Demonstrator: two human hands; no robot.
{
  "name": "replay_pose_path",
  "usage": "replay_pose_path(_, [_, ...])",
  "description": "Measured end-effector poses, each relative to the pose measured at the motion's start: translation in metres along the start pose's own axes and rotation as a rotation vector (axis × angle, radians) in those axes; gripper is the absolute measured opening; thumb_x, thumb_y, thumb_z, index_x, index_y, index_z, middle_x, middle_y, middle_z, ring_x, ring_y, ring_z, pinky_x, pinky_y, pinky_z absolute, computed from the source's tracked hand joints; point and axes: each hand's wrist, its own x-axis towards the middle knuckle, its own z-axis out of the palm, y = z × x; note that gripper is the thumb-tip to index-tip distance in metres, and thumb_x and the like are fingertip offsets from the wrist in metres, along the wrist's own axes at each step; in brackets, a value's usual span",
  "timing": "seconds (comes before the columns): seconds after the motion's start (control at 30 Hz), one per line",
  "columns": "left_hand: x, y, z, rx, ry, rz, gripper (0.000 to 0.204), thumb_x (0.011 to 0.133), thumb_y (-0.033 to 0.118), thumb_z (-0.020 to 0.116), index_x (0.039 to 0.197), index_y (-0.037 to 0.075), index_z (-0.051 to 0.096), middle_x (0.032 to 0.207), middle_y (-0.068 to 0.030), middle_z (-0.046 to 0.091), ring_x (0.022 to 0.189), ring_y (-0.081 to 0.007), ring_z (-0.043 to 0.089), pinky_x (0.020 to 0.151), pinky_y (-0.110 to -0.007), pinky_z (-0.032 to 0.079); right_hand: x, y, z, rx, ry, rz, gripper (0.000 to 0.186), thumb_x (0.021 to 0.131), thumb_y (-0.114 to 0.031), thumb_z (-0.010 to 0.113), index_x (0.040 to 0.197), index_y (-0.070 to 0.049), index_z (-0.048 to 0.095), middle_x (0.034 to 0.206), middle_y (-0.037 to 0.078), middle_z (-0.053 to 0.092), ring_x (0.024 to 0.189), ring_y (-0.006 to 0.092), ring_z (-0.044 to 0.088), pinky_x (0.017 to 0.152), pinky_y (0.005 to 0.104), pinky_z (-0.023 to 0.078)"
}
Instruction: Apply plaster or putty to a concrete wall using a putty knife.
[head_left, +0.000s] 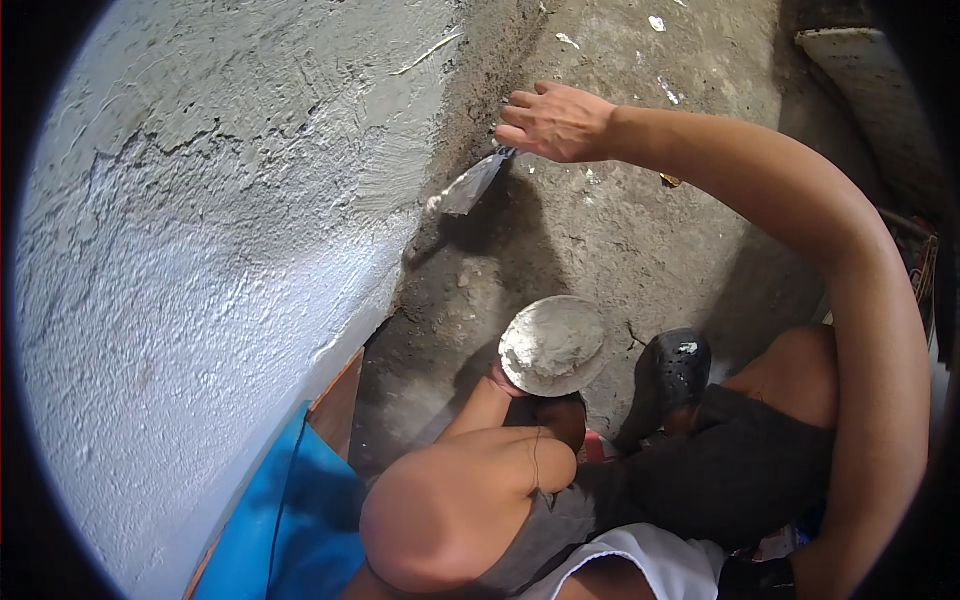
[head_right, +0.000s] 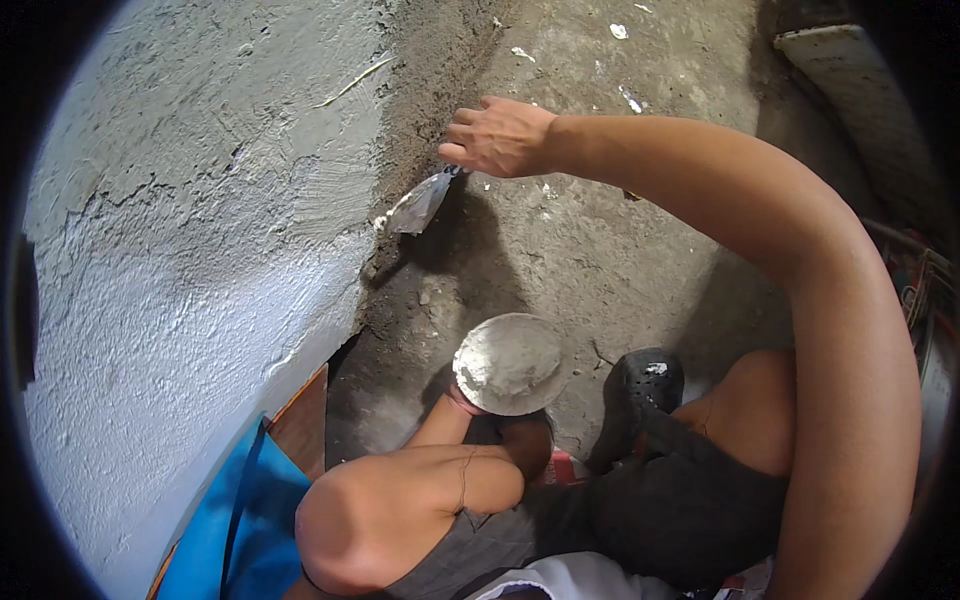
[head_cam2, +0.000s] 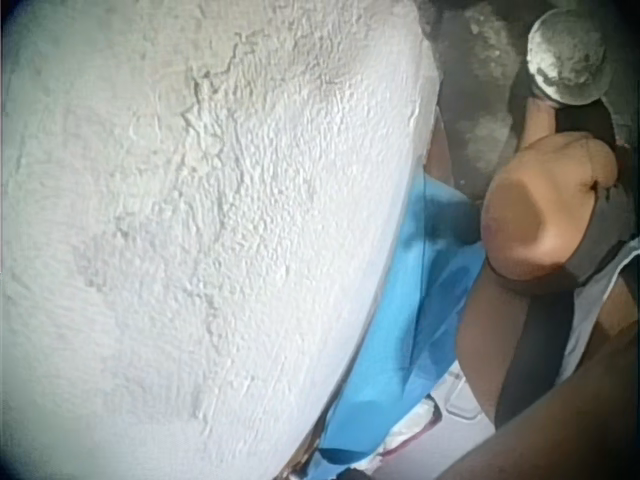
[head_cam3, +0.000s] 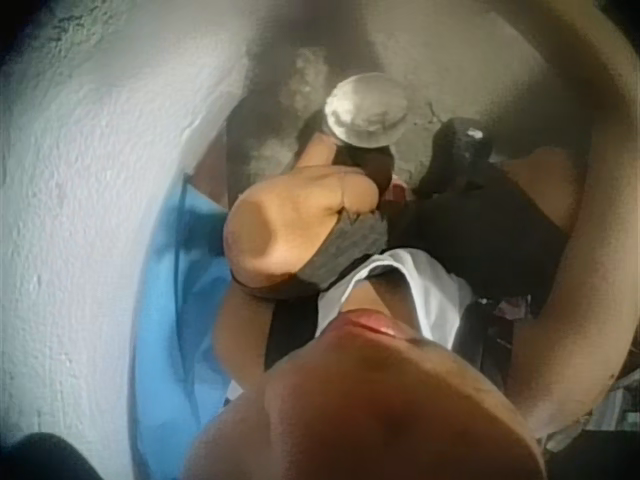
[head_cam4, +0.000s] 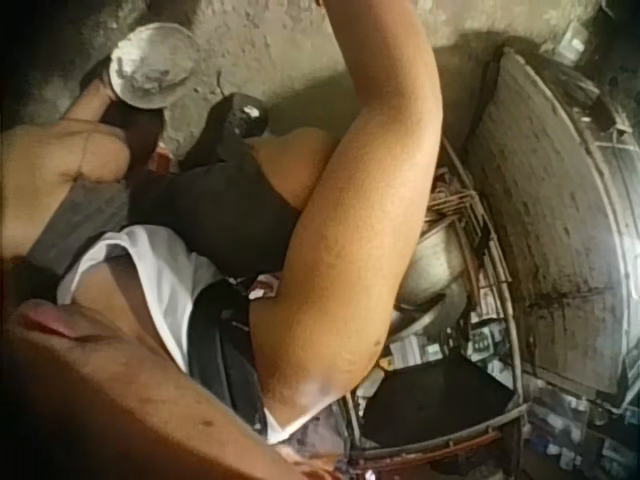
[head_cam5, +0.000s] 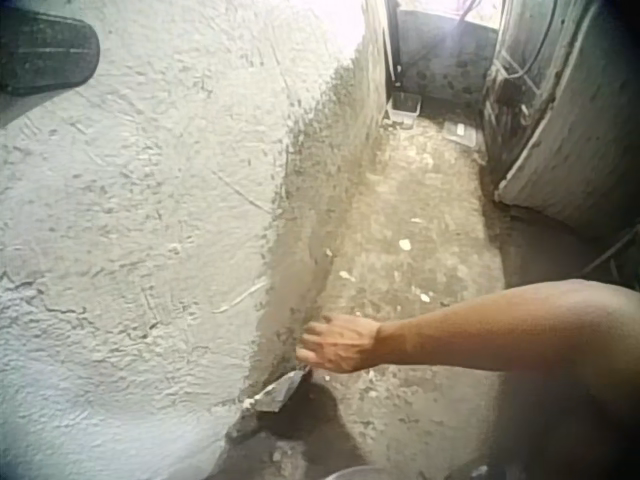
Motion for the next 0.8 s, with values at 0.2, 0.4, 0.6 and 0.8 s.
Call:
replay_pose_path(0.2, [-0.006, -0.002, -0.012, -0.119, -0.015, 0.011, 0.060, 0.106, 0.046, 0.040, 0.152, 0.009, 0.043, 0.153, -0.0155, 0.049, 0.138, -0.0352, 0.051, 0.115, -0.053, 0.044, 0.026, 0.003, 0.008, -0.111, 0.027, 0.015, 0.026, 0.110, -0.027, 0.033, 0.108, -0.006, 0.047, 0.092, 0.011, 0.056, 0.084, 0.0245, 0.062, 0.062, 0.0386, 0.055])
replay_pose_path(0.4, [-0.007, -0.002, -0.003, -0.238, -0.047, 0.018, 0.060, 0.106, 0.046, 0.040, 0.152, 0.009, 0.043, 0.153, -0.0157, 0.050, 0.137, -0.0352, 0.051, 0.114, -0.053, 0.044, 0.021, 0.035, 0.013, -0.107, -0.129, 0.124, 0.025, 0.109, -0.027, 0.038, 0.112, -0.004, 0.048, 0.097, 0.012, 0.058, 0.092, 0.0277, 0.064, 0.064, 0.0387, 0.058])
replay_pose_path(0.6, [-0.009, -0.001, -0.007, -0.335, -0.066, 0.037, 0.060, 0.106, 0.046, 0.041, 0.152, 0.009, 0.043, 0.152, -0.0158, 0.050, 0.137, -0.0352, 0.052, 0.114, -0.053, 0.045, -0.008, 0.038, 0.015, -0.067, -0.048, 0.223, 0.024, 0.109, -0.029, 0.042, 0.112, -0.007, 0.050, 0.099, 0.012, 0.059, 0.095, 0.0285, 0.064, 0.069, 0.0411, 0.058])
replay_pose_path(0.8, [-0.013, 0.011, 0.003, -0.420, -0.082, 0.046, 0.060, 0.106, 0.046, 0.041, 0.152, 0.009, 0.043, 0.152, -0.0159, 0.050, 0.137, -0.0352, 0.052, 0.113, -0.053, 0.045, -0.016, 0.017, -0.007, 0.108, -0.313, 0.241, 0.036, 0.104, -0.043, 0.052, 0.111, -0.007, 0.050, 0.096, 0.011, 0.060, 0.088, 0.0258, 0.065, 0.066, 0.0401, 0.056])
